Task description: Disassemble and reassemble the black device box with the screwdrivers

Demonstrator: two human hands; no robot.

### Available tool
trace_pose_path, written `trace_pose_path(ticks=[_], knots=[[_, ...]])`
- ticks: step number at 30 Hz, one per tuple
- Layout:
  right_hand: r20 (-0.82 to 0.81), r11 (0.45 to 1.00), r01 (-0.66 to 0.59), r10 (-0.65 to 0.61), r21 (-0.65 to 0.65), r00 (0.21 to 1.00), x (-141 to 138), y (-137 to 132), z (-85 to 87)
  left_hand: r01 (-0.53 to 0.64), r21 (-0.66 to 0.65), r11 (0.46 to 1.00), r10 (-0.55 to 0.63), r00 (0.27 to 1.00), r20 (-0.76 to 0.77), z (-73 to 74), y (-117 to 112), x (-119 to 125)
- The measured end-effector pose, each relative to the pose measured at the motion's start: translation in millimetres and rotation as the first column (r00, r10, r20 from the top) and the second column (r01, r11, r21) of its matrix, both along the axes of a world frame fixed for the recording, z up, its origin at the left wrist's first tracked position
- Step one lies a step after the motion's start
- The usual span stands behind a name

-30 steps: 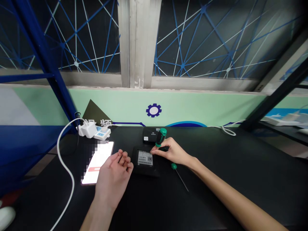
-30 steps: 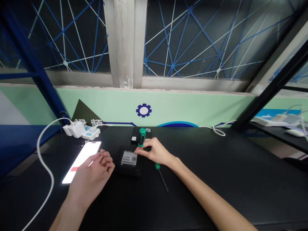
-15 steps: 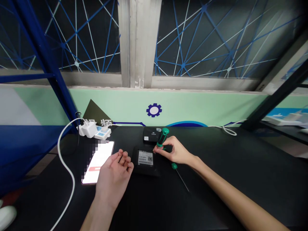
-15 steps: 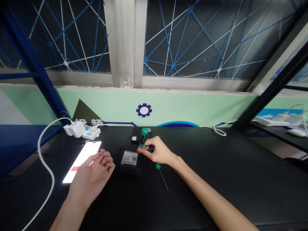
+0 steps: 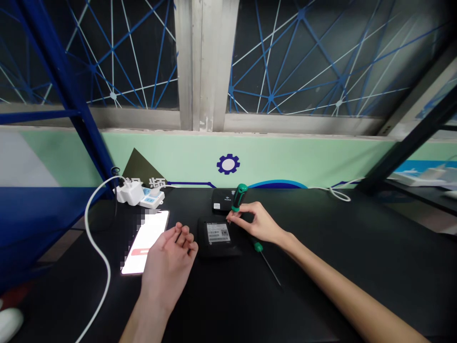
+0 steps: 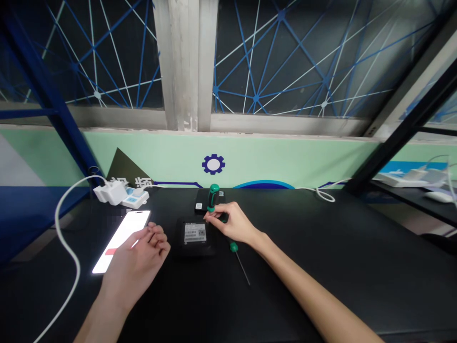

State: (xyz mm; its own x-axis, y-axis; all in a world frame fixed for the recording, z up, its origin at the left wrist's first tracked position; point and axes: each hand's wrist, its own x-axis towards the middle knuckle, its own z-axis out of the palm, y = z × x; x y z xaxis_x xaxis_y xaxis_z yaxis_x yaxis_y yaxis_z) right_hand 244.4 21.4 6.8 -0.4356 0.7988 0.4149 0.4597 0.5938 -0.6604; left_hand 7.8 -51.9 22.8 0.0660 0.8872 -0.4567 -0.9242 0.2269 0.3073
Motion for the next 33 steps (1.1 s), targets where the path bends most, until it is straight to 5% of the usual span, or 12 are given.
trace_pose_path(ticks=[22,33], knots=[[0.033,1.0,0.011,-0.011,0.02,0.999,1.5,-1.2,1.3,-0.016,0.003,1.0,0.016,0.997,-0.071,3.2,-0.7,0.5],[-0.243,0.975,-0.064,0.011,-0.214,0.97,2.1,-2.0,4.7,0.05,0.04,0.998,-0.048,0.997,-0.068,-0.9,0.3,0.5]])
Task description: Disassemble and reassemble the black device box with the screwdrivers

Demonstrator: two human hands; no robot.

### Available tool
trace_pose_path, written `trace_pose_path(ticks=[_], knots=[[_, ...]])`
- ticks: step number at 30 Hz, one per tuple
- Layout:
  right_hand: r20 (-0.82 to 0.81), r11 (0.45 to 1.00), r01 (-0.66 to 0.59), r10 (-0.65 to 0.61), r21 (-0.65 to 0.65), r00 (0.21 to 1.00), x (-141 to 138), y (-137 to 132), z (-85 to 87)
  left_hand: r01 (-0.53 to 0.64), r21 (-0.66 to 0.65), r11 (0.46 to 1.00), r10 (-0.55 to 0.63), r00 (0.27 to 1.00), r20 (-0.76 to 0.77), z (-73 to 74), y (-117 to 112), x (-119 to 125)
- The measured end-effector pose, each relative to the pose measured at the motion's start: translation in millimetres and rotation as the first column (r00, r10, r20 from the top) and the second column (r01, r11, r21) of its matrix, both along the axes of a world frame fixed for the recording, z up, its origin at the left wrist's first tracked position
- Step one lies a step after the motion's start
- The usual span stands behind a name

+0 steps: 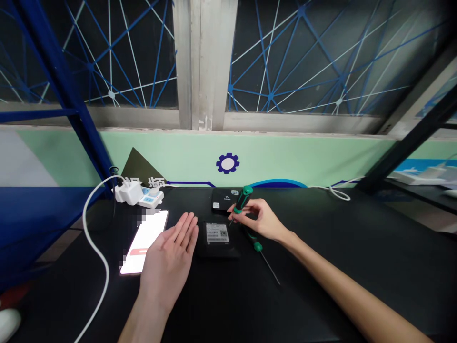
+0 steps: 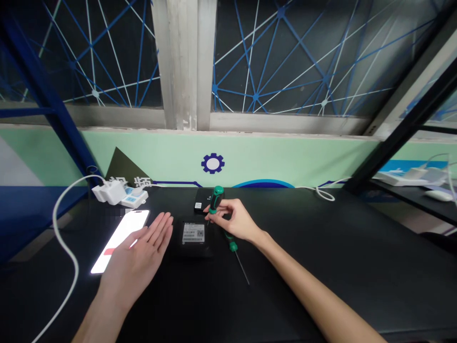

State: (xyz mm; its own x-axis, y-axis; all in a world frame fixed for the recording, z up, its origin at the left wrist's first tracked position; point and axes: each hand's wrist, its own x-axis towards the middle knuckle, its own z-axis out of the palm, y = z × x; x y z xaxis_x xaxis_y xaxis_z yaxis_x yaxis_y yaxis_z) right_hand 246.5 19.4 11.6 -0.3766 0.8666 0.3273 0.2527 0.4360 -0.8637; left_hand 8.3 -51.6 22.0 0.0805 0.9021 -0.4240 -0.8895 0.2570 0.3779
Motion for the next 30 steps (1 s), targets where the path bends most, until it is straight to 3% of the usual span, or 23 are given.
trace_pose_path(ticks=[9,18,30], knots=[[-0.002,0.996,0.057,-0.057,-0.068,0.998,-1.3,4.0,-4.3,0.014,0.01,1.0,-0.014,1.0,-0.008,0.3,-0.4,0.1],[0.005,0.991,0.127,-0.126,-0.046,0.992,-0.6,7.3,-10.2,0.021,0.007,1.0,-0.021,0.999,0.028,1.6,-1.8,-1.2],[-0.014,0.991,0.109,-0.111,-0.082,0.994,-4.4,7.4,-9.6,0.003,-0.022,1.0,-0.002,0.998,0.056,11.0,-3.7,0.2]])
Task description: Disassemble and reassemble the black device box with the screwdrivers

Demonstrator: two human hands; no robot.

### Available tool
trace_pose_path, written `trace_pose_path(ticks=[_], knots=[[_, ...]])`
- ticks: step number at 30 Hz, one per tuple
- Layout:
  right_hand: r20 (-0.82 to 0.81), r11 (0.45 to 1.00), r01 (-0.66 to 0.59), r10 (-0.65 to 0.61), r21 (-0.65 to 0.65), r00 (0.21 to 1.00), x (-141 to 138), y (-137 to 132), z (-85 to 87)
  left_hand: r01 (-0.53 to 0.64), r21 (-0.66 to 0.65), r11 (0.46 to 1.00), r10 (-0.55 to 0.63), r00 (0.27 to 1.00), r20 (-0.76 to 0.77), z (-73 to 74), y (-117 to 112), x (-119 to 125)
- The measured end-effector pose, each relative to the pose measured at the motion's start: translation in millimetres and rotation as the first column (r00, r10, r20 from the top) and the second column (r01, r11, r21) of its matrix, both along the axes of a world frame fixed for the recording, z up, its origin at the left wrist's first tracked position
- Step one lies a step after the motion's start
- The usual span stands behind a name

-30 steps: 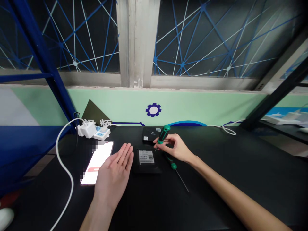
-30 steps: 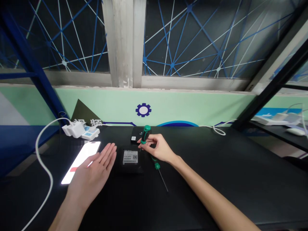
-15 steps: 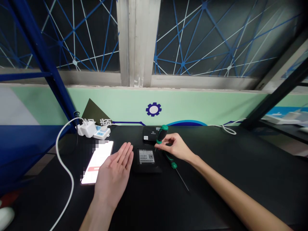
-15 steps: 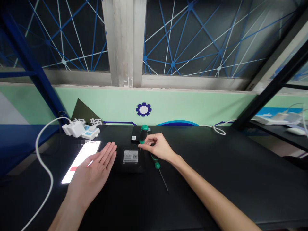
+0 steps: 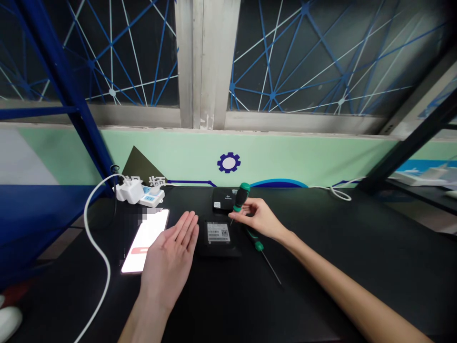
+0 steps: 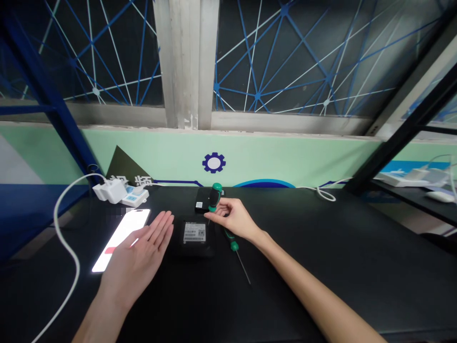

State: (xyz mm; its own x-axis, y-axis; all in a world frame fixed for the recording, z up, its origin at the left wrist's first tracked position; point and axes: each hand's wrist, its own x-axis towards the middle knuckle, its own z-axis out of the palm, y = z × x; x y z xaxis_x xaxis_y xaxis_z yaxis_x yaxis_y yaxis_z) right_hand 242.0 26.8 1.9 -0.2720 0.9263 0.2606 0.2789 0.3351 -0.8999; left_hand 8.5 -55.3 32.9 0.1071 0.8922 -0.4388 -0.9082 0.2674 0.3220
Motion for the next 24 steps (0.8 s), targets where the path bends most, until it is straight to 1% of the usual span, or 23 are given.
trace_pose_path(ticks=[2,6,9,13,19,24], knots=[[-0.04,0.998,-0.032,0.03,-0.05,0.999,0.6,0.1,1.0,0.0,0.003,1.0,0.0,1.0,-0.004,-0.5,-0.3,-0.3],[-0.121,0.98,-0.12,0.101,-0.158,0.988,3.6,0.3,5.2,0.019,0.022,1.0,-0.018,1.0,-0.017,-6.1,0.6,-2.5],[-0.133,0.971,-0.14,0.116,-0.193,0.984,5.3,0.9,6.9,0.026,0.042,0.999,-0.025,0.999,-0.022,-9.5,1.4,-3.2],[-0.127,0.978,-0.11,0.088,-0.177,0.988,5.0,1.8,5.7,0.015,0.04,0.999,-0.014,1.0,-0.025,-8.7,0.9,-1.8],[-0.07,0.99,-0.045,0.036,-0.137,0.997,4.8,1.3,3.4,0.006,0.019,1.0,-0.006,1.0,-0.011,-4.1,1.0,-0.5],[-0.069,0.994,-0.025,0.017,-0.108,0.997,5.1,2.7,-0.5,0.023,0.037,0.999,-0.021,0.999,-0.039,-8.6,1.9,-1.7]])
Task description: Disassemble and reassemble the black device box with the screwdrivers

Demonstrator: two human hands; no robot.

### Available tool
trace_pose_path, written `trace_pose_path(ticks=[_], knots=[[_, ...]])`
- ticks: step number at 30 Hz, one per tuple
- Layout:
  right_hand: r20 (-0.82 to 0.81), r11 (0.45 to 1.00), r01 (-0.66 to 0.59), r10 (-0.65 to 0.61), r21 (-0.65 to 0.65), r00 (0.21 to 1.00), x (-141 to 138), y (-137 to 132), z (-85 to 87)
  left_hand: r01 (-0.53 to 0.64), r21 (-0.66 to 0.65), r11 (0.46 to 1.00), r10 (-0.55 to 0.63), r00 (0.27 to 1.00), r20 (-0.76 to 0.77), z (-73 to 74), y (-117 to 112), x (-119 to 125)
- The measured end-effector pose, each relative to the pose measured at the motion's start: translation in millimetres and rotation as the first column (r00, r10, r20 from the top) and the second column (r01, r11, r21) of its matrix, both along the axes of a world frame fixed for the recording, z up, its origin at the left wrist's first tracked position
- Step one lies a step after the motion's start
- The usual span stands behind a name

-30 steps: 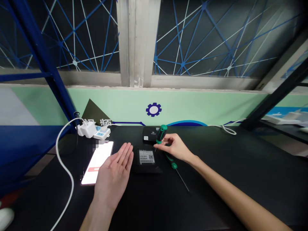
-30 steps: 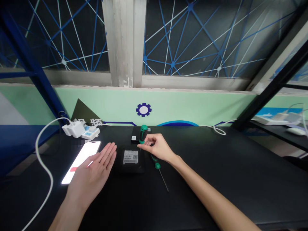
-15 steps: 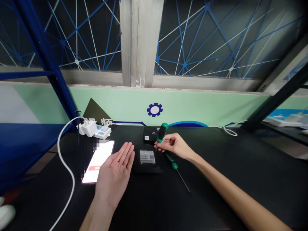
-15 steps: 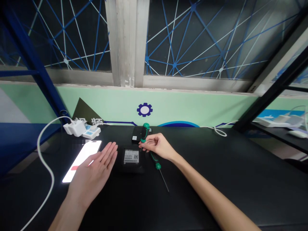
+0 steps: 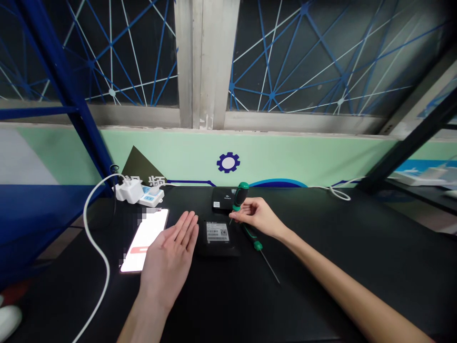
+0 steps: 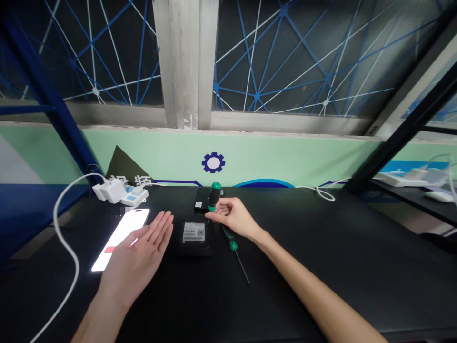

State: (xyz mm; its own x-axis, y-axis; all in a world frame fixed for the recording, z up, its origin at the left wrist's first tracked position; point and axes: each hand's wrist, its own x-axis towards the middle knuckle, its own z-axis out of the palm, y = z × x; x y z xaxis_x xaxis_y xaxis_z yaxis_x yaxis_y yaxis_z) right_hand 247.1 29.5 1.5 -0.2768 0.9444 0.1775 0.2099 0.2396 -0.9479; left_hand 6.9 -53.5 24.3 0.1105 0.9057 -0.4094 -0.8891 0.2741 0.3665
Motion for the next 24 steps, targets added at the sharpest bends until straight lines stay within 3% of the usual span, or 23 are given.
trace_pose_path(ticks=[9,24], knots=[[0.023,0.992,-0.11,0.111,-0.065,0.994,1.1,-2.6,8.2,0.006,-0.008,1.0,-0.006,1.0,0.005,-1.5,0.6,-0.9],[0.058,0.999,-0.024,0.023,0.021,0.998,-3.7,-2.0,2.1,0.021,0.029,0.999,-0.021,1.0,-0.008,-7.9,1.1,-2.7]])
